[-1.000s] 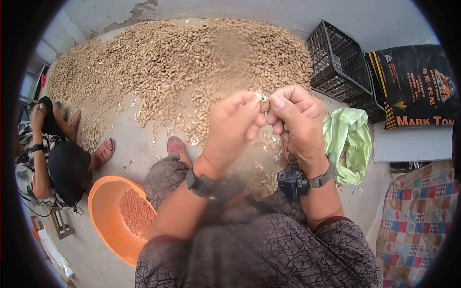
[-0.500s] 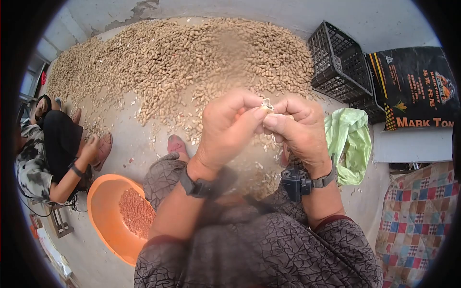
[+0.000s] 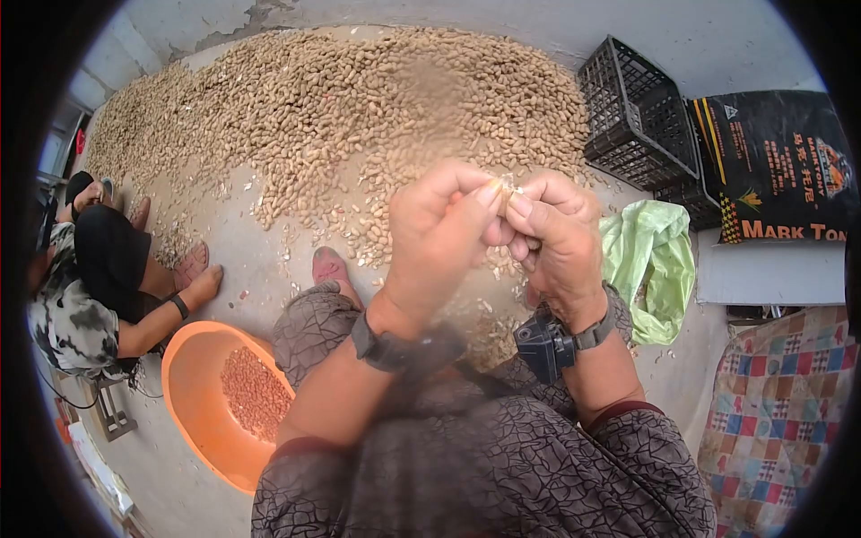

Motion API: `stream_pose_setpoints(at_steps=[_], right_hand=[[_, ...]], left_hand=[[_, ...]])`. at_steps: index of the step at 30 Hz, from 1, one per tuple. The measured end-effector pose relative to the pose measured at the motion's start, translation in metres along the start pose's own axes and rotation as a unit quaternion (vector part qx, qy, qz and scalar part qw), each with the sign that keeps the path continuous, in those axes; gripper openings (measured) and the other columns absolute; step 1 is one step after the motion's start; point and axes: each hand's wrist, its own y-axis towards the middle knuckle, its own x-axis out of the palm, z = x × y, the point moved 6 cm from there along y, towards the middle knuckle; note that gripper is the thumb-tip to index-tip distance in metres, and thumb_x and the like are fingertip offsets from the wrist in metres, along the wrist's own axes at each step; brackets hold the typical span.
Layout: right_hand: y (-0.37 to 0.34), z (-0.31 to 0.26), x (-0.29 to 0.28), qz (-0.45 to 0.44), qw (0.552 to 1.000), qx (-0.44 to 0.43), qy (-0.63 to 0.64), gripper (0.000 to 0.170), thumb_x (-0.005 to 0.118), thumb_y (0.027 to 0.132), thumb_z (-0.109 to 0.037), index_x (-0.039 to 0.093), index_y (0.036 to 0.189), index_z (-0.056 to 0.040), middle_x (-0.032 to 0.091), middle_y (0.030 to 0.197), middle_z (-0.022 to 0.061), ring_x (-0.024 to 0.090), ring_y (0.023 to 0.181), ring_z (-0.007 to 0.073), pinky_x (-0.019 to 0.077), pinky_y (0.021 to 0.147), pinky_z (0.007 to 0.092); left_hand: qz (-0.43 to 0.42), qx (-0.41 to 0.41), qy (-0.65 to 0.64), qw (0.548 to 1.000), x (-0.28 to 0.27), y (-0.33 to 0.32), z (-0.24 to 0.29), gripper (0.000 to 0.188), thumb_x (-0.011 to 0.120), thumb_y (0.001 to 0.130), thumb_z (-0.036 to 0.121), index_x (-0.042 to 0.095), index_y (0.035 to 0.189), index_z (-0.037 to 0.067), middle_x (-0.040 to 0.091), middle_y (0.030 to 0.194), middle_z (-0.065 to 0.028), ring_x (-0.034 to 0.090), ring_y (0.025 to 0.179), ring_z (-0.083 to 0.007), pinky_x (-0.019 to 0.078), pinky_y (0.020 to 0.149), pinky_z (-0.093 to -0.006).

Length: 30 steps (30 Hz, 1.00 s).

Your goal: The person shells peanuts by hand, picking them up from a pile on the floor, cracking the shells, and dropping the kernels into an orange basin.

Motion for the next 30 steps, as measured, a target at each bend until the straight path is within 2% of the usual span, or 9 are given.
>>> stream_pose_setpoints(at_steps=[6,10,13,15,16,18,20,27,30], right_hand=[[0.007,0.017,0.0,-0.064,0.981,0.019,0.185,0.009,0.056,0.085,-0.006,0.057,0.082,0.003,0.062,0.07,0.0112,0.051,0.054,0.0084,0.0381,0.047,0.0192],[0.007,0.012,0.007,-0.062,0.982,0.014,0.181,0.009,0.055,0.085,-0.005,0.056,0.083,0.0033,0.061,0.068,0.0114,0.051,0.054,0.0081,0.038,0.047,0.0188],[0.008,0.01,0.006,-0.018,0.989,0.001,0.149,0.01,0.057,0.085,-0.006,0.056,0.081,0.0027,0.061,0.069,0.0099,0.05,0.053,0.0077,0.0372,0.046,0.0186],[0.01,0.011,-0.003,0.042,0.999,-0.003,0.03,0.011,0.059,0.084,-0.008,0.058,0.079,0.0017,0.061,0.068,0.0073,0.051,0.054,0.0066,0.0383,0.046,0.0188],[0.009,0.011,0.0,0.042,0.999,-0.004,0.03,0.011,0.059,0.084,-0.008,0.058,0.079,0.0017,0.061,0.068,0.0073,0.051,0.054,0.0066,0.0383,0.046,0.0188],[0.006,0.0,0.0,0.104,0.986,-0.06,-0.114,0.012,0.061,0.083,-0.01,0.061,0.077,0.0009,0.062,0.067,0.0048,0.053,0.056,0.0055,0.0403,0.048,0.0189],[0.006,0.001,-0.003,0.109,0.981,-0.081,-0.137,0.012,0.061,0.084,-0.009,0.061,0.077,0.0007,0.063,0.067,0.0045,0.054,0.057,0.0054,0.0414,0.049,0.019],[0.003,-0.007,0.0,0.087,0.971,-0.098,-0.198,0.011,0.06,0.084,-0.009,0.062,0.077,0.0004,0.063,0.068,0.0041,0.056,0.059,0.0058,0.0424,0.05,0.0189],[0.003,-0.009,0.0,0.1,0.976,-0.094,-0.171,0.011,0.06,0.084,-0.009,0.061,0.08,0.0009,0.063,0.069,0.004,0.055,0.059,0.0052,0.042,0.05,0.0185]], left_hand=[[0.016,-0.032,-0.058,0.998,0.0,0.001,-0.003,0.01,0.052,0.088,0.008,0.058,0.088,0.001,0.058,0.064,-0.0014,0.05,0.053,-0.0037,0.0362,0.043,-0.0169],[0.014,-0.026,-0.125,0.992,0.001,0.001,-0.009,0.011,0.049,0.092,0.009,0.056,0.091,0.001,0.057,0.069,-0.0024,0.048,0.053,-0.004,0.0353,0.043,-0.016],[0.027,-0.045,-0.152,0.987,0.001,0.004,-0.016,0.011,0.049,0.093,0.011,0.055,0.093,0.001,0.057,0.071,-0.0024,0.046,0.052,-0.0038,0.035,0.044,-0.0161],[0.044,-0.066,-0.156,0.985,-0.001,0.005,-0.022,0.012,0.049,0.092,0.011,0.055,0.093,0.0,0.058,0.067,-0.0016,0.047,0.052,-0.0037,0.0355,0.045,-0.0166],[0.036,-0.063,-0.172,0.982,-0.001,0.006,-0.024,0.013,0.05,0.092,0.012,0.055,0.094,0.0,0.058,0.068,-0.0016,0.045,0.051,-0.0034,0.0348,0.045,-0.0165],[0.028,-0.06,-0.188,0.98,0.0,0.006,-0.025,0.014,0.051,0.092,0.014,0.055,0.094,0.001,0.057,0.069,-0.0016,0.044,0.051,-0.0031,0.0341,0.044,-0.0164],[0.041,-0.073,-0.107,0.991,0.0,0.005,-0.028,0.015,0.052,0.092,0.016,0.055,0.094,0.001,0.057,0.07,-0.0013,0.043,0.051,-0.0025,0.0328,0.044,-0.0159],[0.032,-0.088,-0.129,0.987,-0.003,0.007,-0.028,0.015,0.052,0.091,0.015,0.057,0.094,0.001,0.056,0.07,-0.0004,0.043,0.053,-0.0018,0.0314,0.045,-0.0155],[0.023,-0.088,-0.145,0.985,-0.001,0.007,-0.025,0.016,0.05,0.092,0.014,0.059,0.094,0.001,0.056,0.07,0.0002,0.042,0.052,-0.0018,0.0311,0.045,-0.0154]])
